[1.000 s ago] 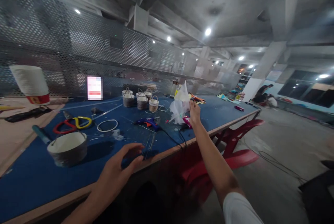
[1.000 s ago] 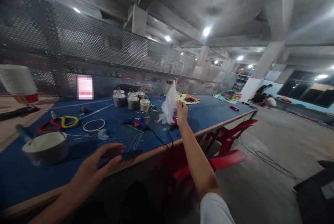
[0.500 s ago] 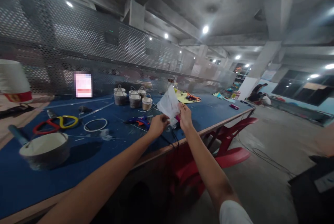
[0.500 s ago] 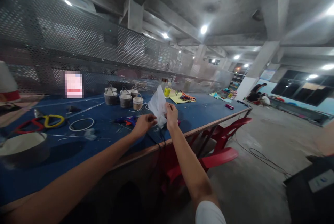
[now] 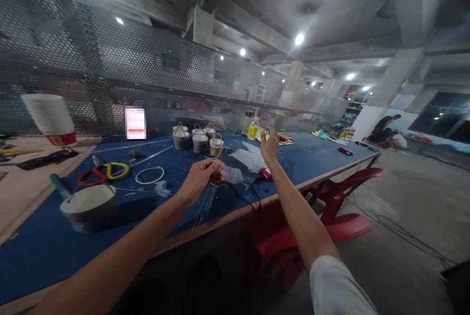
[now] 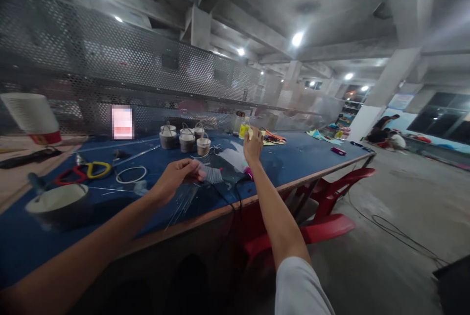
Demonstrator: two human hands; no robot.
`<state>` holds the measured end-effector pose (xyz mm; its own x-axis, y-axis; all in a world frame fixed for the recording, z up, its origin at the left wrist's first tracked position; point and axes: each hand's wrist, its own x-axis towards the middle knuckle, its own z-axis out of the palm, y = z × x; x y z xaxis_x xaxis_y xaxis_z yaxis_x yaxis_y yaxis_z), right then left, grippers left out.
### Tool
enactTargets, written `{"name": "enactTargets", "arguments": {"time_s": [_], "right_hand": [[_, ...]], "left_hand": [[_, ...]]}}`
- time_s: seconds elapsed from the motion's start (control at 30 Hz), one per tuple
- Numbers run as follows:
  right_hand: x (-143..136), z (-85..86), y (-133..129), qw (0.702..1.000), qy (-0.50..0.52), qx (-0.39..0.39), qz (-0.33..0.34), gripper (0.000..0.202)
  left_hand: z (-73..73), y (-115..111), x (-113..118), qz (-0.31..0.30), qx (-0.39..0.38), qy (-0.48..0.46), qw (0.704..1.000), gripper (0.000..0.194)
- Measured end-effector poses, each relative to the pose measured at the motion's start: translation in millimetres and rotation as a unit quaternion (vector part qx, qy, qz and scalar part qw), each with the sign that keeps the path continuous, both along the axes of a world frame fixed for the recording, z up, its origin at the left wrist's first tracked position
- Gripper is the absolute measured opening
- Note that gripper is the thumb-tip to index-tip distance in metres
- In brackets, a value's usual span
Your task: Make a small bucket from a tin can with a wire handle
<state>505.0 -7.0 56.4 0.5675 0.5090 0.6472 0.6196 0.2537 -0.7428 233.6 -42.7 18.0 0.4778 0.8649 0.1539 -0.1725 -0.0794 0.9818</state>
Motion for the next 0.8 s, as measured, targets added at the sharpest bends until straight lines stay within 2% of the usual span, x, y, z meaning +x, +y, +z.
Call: {"name": "enactTargets", "arguments": {"time_s": [0.03, 0.07, 0.13, 0.17, 0.23, 0.3, 0.4, 0.47, 0.57, 0.7, 0.8], "right_hand": [[-13, -2.7, -7, 0.997, -0.051, -0.002, 0.051, 0.033], [-28, -6.5, -14, 0.987, -0.087, -0.018, 0.137, 0.036], [-58, -15.8, -29, 0.935, -0.12, -0.089, 0.322, 0.041], [-72, -20.2, -35, 0.91, -0.114, -0.127, 0.377, 0.043], [-91, -26.3, -46, 0.877, -0.08, -0.188, 0.436, 0.045], [-99, -27.9, -53, 0.876, -0.039, -0.198, 0.437, 0.042], [-101, -25.5, -61, 0.898, 0.005, -0.172, 0.405, 0.039], [-102, -24.4, -66, 0.892, 0.023, -0.179, 0.415, 0.038], [-110, -26.2, -74, 0.869, 0.052, -0.199, 0.45, 0.037], [-127, -31.0, -86, 0.877, 0.054, -0.205, 0.431, 0.035], [-139, -34.6, -95, 0.879, 0.042, -0.217, 0.422, 0.033]], "left_hand": [[0.3, 1, -3, 0.004, -0.005, -0.006, 1.0, 0.042], [0.7, 2, -6, 0.008, -0.008, -0.013, 1.0, 0.042], [2.2, 2, -10, 0.014, -0.011, -0.031, 0.999, 0.042], [3.1, 1, -12, 0.02, -0.01, -0.043, 0.999, 0.041], [4.6, -1, -19, 0.04, -0.006, -0.069, 0.997, 0.037], [5.0, -5, -29, 0.068, -0.005, -0.09, 0.994, 0.034], [3.3, -12, -49, 0.111, -0.022, -0.105, 0.988, 0.03], [1.1, -17, -63, 0.128, -0.049, -0.112, 0.984, 0.025], [-5.4, -26, -82, 0.134, -0.105, -0.128, 0.977, 0.014], [-21.3, -35, -99, 0.126, -0.176, -0.148, 0.965, 0.009], [-33.2, -46, -107, 0.107, -0.126, -0.123, 0.979, 0.021]]}}
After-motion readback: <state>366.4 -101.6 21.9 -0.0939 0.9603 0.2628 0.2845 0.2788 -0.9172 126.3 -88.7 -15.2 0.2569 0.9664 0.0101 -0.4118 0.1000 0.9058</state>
